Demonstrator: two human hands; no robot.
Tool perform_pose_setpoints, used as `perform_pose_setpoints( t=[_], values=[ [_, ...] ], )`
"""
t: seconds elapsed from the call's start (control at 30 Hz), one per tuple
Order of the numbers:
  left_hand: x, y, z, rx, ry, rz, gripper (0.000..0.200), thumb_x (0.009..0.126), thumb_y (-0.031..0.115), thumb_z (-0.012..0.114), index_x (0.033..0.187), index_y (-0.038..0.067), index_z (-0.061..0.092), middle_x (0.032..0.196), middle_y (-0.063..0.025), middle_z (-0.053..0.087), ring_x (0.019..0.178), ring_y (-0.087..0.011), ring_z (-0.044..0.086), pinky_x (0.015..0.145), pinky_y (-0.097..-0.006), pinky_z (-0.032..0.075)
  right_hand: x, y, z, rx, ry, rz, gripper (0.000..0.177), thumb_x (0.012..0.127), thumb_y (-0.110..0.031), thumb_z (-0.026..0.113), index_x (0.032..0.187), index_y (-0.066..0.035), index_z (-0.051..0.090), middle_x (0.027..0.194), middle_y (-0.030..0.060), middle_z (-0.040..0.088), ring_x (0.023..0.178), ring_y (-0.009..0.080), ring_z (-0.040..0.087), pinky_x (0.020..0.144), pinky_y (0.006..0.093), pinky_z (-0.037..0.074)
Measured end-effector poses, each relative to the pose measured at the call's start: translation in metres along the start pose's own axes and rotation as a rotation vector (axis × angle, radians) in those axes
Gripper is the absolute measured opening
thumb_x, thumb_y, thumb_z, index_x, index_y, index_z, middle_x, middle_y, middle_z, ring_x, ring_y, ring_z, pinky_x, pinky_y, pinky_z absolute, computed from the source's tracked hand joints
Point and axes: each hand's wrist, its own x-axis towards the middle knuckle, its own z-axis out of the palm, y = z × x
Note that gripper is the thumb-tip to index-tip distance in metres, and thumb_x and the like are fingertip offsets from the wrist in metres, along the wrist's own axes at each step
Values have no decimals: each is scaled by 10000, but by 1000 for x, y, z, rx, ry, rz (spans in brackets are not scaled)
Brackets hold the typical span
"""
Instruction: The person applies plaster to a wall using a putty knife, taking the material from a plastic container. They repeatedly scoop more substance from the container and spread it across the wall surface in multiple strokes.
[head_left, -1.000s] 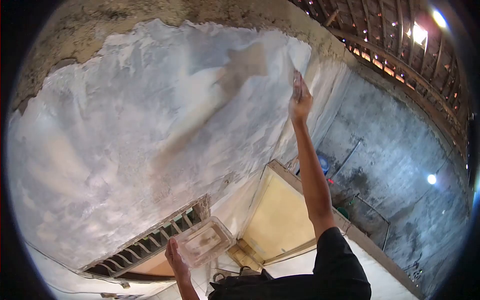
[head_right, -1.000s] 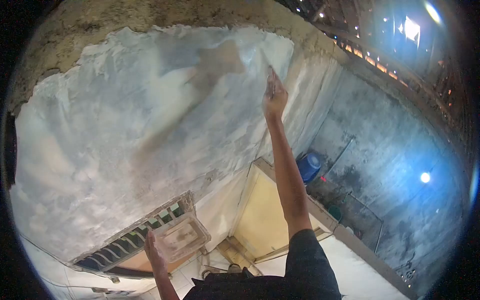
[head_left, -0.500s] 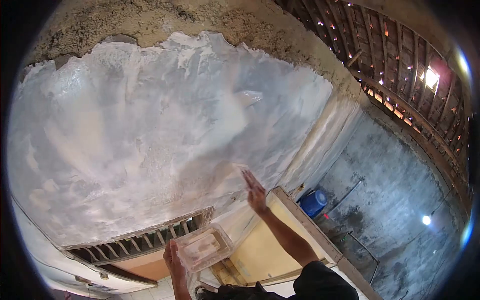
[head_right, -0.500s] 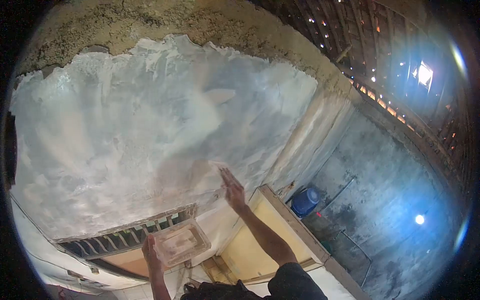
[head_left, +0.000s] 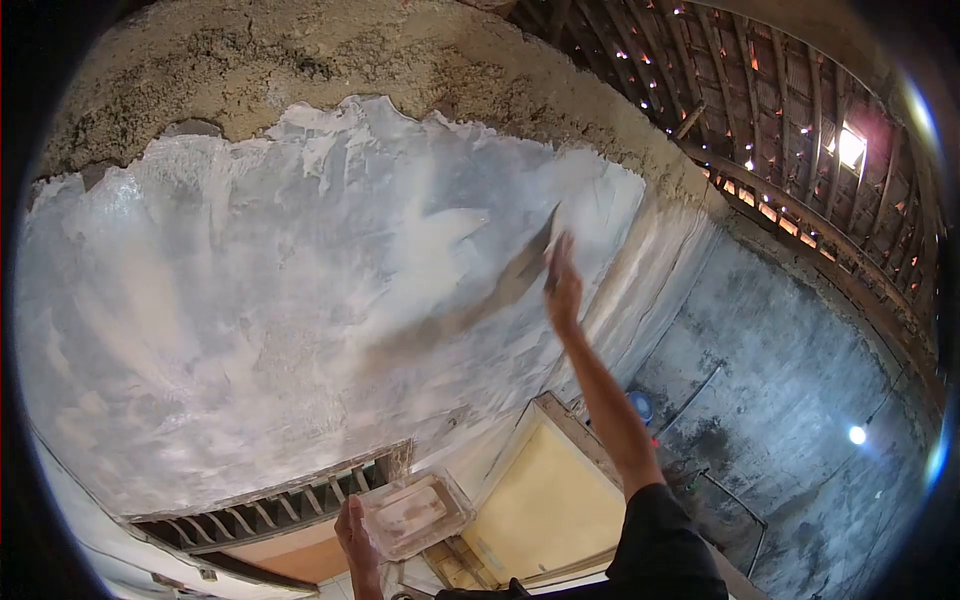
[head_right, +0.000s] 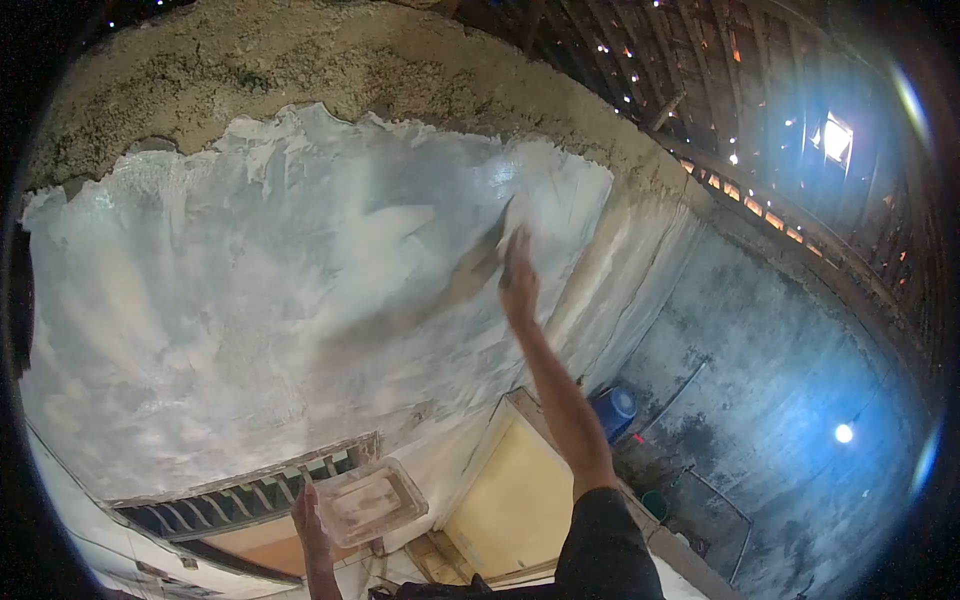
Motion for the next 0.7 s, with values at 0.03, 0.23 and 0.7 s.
perform_pose_setpoints(
  t=[0.03,0.23,0.7],
  values=[
    [0,0,4,9,5,23,332,956,274,494,722,37,508,672,64,385,661,-49,332,585,-224,277,-25,-9,3,-12,-10,-123,500,896,36,418,1384,21,307,1399,262,309,1286,353,351,906,350,457],
    [-5,14,18,17,-21,43,329,956,273,497,711,53,494,658,66,367,648,-40,313,567,-229,265,-139,-17,-20,181,-258,-234,373,879,-44,479,1239,51,499,1282,241,491,1208,381,464,964,381,429],
    [-17,-13,38,-28,21,-69,332,950,302,498,740,45,491,682,54,377,669,-58,332,588,-242,294,49,47,-46,47,-86,-307,544,737,131,417,1252,-10,524,1286,166,515,1223,328,462,965,388,446]
  ],
)
